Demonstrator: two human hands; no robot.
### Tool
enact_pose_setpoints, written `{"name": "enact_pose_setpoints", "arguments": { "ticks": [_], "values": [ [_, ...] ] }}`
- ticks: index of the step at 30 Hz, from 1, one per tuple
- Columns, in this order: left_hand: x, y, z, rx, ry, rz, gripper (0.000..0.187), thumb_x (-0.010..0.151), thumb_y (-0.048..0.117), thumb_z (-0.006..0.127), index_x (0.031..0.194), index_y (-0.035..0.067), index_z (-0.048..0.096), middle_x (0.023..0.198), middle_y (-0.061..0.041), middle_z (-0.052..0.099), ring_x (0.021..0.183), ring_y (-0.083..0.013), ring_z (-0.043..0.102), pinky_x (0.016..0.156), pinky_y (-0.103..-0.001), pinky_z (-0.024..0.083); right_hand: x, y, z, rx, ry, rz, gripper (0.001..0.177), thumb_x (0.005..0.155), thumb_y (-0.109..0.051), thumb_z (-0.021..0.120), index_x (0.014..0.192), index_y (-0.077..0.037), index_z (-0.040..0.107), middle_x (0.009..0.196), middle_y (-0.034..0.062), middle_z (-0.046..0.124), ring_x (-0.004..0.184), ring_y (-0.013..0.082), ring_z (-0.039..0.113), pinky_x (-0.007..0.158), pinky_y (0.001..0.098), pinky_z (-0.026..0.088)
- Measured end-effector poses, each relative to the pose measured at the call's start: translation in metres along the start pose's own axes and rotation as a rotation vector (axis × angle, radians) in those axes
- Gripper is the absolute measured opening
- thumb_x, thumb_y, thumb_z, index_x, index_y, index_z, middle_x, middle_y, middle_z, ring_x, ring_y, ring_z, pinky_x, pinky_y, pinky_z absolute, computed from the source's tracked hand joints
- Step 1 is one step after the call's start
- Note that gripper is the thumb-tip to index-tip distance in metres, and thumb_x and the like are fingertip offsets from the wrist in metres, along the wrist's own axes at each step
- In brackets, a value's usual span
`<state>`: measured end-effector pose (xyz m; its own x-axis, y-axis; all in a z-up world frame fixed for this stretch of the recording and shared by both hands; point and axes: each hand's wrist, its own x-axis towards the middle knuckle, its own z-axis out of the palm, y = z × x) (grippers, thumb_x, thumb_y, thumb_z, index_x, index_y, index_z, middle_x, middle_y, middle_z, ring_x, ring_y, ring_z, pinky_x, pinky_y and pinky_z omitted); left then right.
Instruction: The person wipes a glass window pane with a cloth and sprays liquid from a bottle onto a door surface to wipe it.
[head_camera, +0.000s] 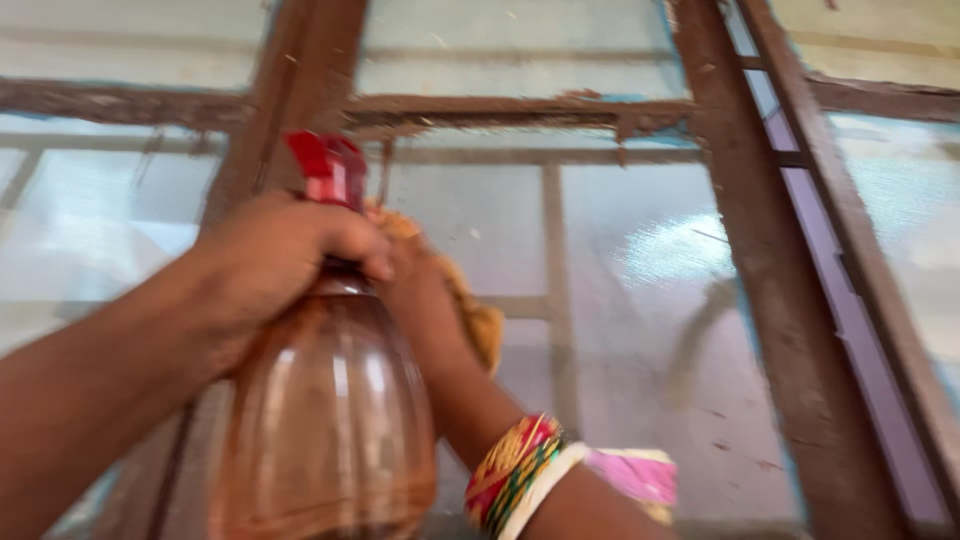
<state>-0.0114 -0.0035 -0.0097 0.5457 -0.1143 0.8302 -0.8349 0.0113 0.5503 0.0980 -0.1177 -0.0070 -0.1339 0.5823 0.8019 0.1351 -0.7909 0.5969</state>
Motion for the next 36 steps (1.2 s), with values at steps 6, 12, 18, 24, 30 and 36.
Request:
{"name": "enact_pose_setpoints", "arguments": {
  "ticks": [6, 12, 18, 24, 30, 36],
  "values": [
    [0.012, -0.012, 0.013, -0.074, 0.043, 0.077, 0.037, 0.069, 0.000, 0.068, 0.105, -0.003, 0.069, 0.099, -0.014, 0.075, 0.093, -0.0233, 0.074, 0.082, -0.043, 0.063, -0.098, -0.026, -0.040, 0.119, -0.055, -0.231, 0.058, 0.092, -0.040, 0.056, 0.139, -0.005, 0.056, 0.139, 0.0204, 0.060, 0.137, 0.0377, 0.051, 0.119, 0.0502, 0.034],
    [0.017, -0.024, 0.055, -0.052, 0.016, 0.054, 0.041, 0.071, 0.001, 0.069, 0.112, -0.003, 0.068, 0.105, -0.014, 0.074, 0.094, -0.0238, 0.073, 0.079, -0.045, 0.062, -0.164, 0.014, -0.079, 0.057, -0.068, -0.208, 0.062, 0.089, -0.039, 0.059, 0.141, -0.007, 0.055, 0.148, 0.0182, 0.057, 0.144, 0.0361, 0.049, 0.123, 0.0505, 0.033],
    [0.017, -0.033, 0.078, -0.054, -0.004, 0.033, 0.046, 0.074, 0.002, 0.069, 0.119, -0.004, 0.068, 0.110, -0.014, 0.074, 0.096, -0.0242, 0.072, 0.076, -0.047, 0.061, -0.184, 0.120, -0.105, -0.117, 0.001, 0.123, 0.065, 0.095, -0.037, 0.057, 0.154, -0.011, 0.046, 0.155, 0.0162, 0.052, 0.142, 0.0364, 0.046, 0.120, 0.0490, 0.032],
    [0.013, -0.037, 0.077, 0.014, 0.019, 0.007, 0.049, 0.074, 0.001, 0.064, 0.122, -0.003, 0.066, 0.115, -0.015, 0.075, 0.103, -0.0210, 0.074, 0.085, -0.039, 0.061, -0.202, 0.139, -0.118, -0.260, 0.139, 0.350, 0.059, 0.099, -0.033, 0.056, 0.150, -0.005, 0.049, 0.153, 0.0197, 0.051, 0.146, 0.0395, 0.042, 0.122, 0.0475, 0.030],
    [0.021, -0.050, 0.074, -0.017, -0.014, -0.025, 0.052, 0.073, -0.003, 0.064, 0.125, -0.001, 0.065, 0.117, -0.014, 0.075, 0.105, -0.0215, 0.073, 0.086, -0.040, 0.060, -0.200, 0.046, -0.083, -0.076, 0.085, 0.336, 0.061, 0.099, -0.032, 0.053, 0.152, -0.002, 0.048, 0.159, 0.0229, 0.046, 0.154, 0.0371, 0.035, 0.129, 0.0479, 0.025],
    [0.029, -0.056, 0.069, -0.013, -0.024, -0.058, 0.057, 0.072, -0.007, 0.064, 0.128, 0.001, 0.064, 0.120, -0.013, 0.074, 0.108, -0.0221, 0.072, 0.088, -0.040, 0.059, -0.172, -0.016, -0.063, 0.059, 0.013, 0.066, 0.074, 0.086, -0.038, 0.057, 0.151, -0.004, 0.051, 0.159, 0.0179, 0.048, 0.157, 0.0322, 0.033, 0.129, 0.0480, 0.022]
  ]
}}
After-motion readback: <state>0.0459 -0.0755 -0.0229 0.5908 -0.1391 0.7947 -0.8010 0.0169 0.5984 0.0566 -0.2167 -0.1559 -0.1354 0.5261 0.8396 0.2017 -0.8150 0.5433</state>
